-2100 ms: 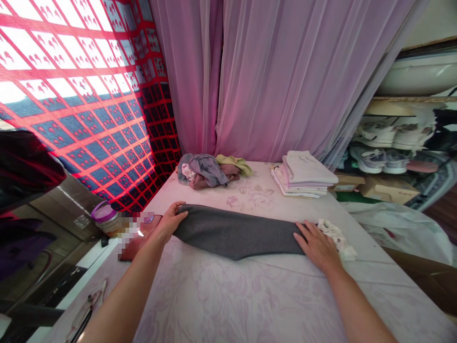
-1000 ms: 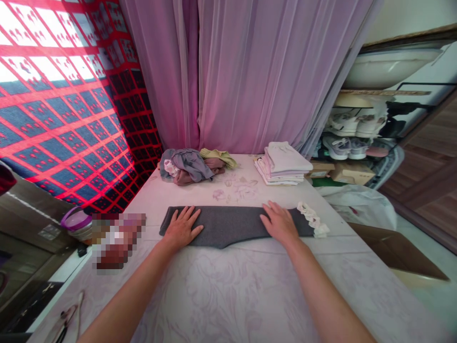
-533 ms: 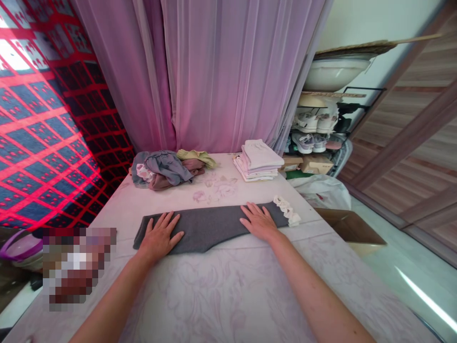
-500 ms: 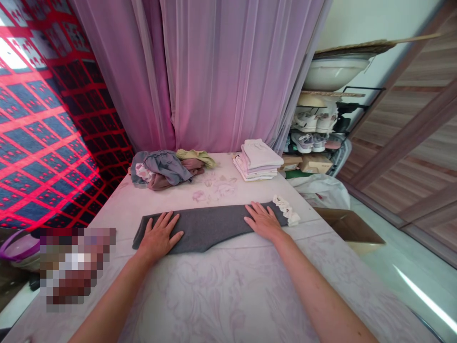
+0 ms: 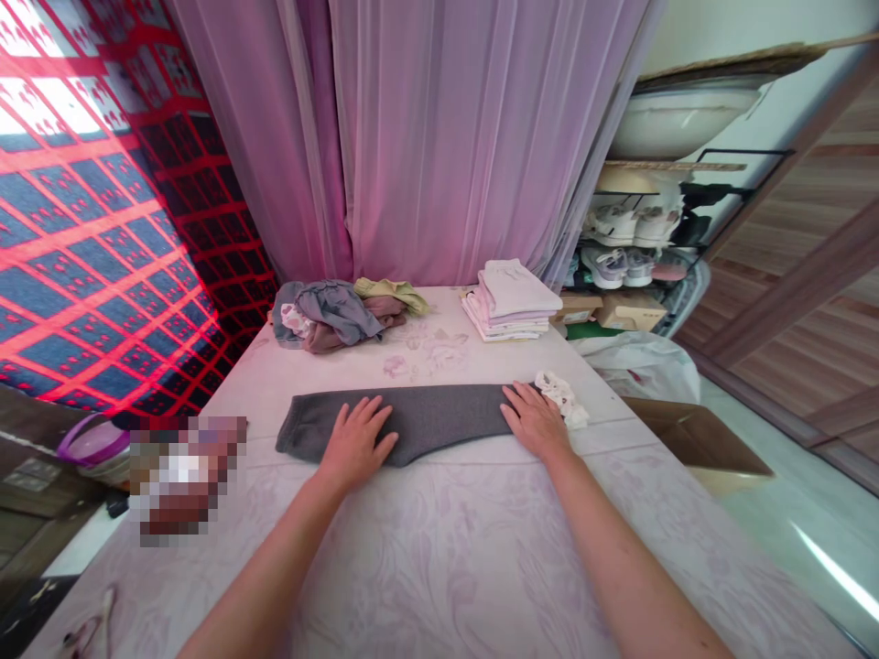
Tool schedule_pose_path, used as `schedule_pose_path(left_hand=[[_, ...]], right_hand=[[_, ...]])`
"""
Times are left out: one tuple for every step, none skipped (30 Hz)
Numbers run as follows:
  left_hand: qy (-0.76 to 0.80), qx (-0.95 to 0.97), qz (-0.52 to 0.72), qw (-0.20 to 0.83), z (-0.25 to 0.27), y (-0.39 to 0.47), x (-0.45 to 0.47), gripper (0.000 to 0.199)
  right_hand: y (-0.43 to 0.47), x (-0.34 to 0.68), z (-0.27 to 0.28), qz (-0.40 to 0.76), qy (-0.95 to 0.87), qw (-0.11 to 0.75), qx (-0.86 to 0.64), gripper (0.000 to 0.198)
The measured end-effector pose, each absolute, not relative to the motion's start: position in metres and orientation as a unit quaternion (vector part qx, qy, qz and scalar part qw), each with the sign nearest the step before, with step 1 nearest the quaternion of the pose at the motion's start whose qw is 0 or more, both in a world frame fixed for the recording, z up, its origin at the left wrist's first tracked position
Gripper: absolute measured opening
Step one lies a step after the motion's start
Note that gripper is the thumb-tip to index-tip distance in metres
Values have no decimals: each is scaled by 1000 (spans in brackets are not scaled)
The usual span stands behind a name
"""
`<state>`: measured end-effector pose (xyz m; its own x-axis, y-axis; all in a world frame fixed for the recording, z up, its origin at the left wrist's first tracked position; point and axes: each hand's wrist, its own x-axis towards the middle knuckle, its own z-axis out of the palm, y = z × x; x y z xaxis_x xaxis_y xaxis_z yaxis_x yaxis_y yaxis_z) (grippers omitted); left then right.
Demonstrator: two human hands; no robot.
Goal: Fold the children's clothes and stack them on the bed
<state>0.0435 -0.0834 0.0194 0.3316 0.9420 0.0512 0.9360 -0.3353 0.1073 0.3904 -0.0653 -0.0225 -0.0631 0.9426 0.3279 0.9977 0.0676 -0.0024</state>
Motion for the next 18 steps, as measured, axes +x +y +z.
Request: schedule_pose_path(left_hand=[[568, 820, 61, 37, 15, -88, 51, 51], [567, 820, 69, 40, 10, -91, 58, 51], [570, 817, 77, 42, 5, -93, 62, 50], [572, 815, 85, 42, 1, -95, 64, 50], [573, 813, 96, 42, -3, -95, 65, 49], [571, 813, 108, 43, -5, -95, 63, 48], [566, 814, 121, 47, -7, -95, 61, 47], [559, 816, 136, 52, -7, -95, 58, 44], [550, 819, 153, 58, -7, -96, 56, 41], [540, 822, 169, 65, -6, -97, 53, 37], [528, 826, 182, 72, -4, -99, 51, 33], [514, 832, 192, 79, -3, -100, 49, 31], [498, 840, 199, 83, -2, -102, 48, 30], [485, 847, 203, 84, -2, -104, 48, 29], [473, 853, 205, 83, -1, -105, 49, 27], [467, 856, 206, 82, -1, -106, 50, 25], [464, 857, 207, 82, -1, -106, 51, 22], [466, 856, 207, 84, -1, -106, 52, 19]], right_hand=[[-64, 391, -25, -118, -721, 136, -669, 42], [-63, 393, -27, -122, -721, 149, -665, 41], [-62, 394, -29, -125, -722, 163, -661, 40], [-61, 395, -30, -127, -724, 178, -655, 39], [-61, 396, -31, -126, -725, 197, -647, 38], [-61, 398, -32, -124, -727, 220, -639, 37], [-62, 399, -32, -119, -727, 247, -630, 36], [-63, 400, -32, -112, -726, 278, -619, 34], [-66, 401, -32, -103, -725, 310, -607, 33], [-69, 400, -32, -92, -724, 339, -593, 31], [-72, 399, -32, -81, -726, 363, -578, 28], [-76, 396, -31, -69, -731, 379, -563, 26], [-80, 393, -31, -56, -738, 388, -549, 23], [-83, 389, -30, -43, -748, 388, -536, 21], [-85, 385, -29, -32, -760, 382, -525, 20], [-87, 380, -29, -22, -772, 370, -516, 20], [-88, 376, -28, -14, -784, 355, -509, 19], [-88, 372, -28, -8, -792, 341, -506, 16]])
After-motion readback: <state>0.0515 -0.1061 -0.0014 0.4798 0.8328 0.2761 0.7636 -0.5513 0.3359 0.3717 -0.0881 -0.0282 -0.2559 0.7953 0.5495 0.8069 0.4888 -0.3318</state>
